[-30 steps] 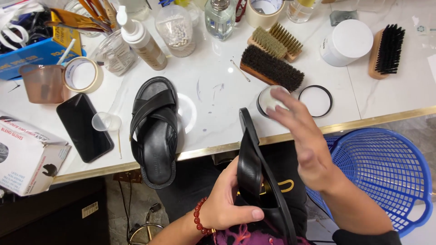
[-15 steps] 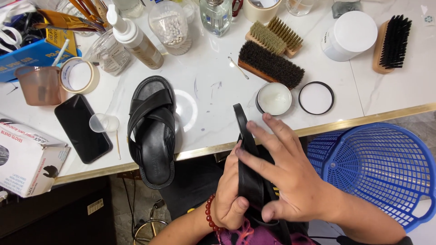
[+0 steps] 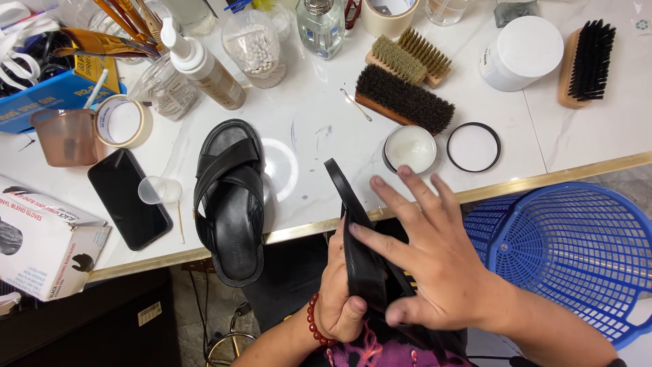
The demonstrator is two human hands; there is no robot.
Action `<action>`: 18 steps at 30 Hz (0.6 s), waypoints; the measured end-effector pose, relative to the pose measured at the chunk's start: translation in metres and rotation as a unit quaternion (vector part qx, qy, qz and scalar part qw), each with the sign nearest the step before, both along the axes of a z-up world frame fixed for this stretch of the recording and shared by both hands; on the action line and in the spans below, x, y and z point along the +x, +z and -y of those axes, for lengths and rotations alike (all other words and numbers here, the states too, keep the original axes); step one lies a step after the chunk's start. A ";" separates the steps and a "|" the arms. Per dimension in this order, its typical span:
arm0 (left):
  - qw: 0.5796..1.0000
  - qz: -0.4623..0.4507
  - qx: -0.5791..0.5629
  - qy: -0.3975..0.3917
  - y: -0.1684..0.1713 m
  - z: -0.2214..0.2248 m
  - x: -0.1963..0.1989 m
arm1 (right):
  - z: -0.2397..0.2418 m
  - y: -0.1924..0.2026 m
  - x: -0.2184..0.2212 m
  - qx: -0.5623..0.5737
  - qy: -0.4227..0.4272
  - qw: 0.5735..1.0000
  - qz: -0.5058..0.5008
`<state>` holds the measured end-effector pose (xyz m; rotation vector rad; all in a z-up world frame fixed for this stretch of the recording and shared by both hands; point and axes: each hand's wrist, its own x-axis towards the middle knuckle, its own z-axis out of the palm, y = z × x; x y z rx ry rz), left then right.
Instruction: Apply polishing cream to black leather sandals.
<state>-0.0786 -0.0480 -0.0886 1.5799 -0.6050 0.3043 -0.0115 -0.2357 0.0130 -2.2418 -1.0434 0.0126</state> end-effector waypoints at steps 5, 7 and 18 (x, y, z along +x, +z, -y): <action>1.000 -0.012 -0.018 0.007 -0.005 0.000 -0.001 | -0.007 0.002 0.004 -0.048 0.003 0.999 -0.018; 1.000 0.008 0.002 0.022 0.001 -0.003 0.003 | -0.006 0.006 0.000 -0.013 0.051 0.997 -0.060; 1.000 0.015 0.014 0.022 0.025 -0.008 0.008 | -0.001 0.007 -0.001 -0.008 0.058 0.998 -0.023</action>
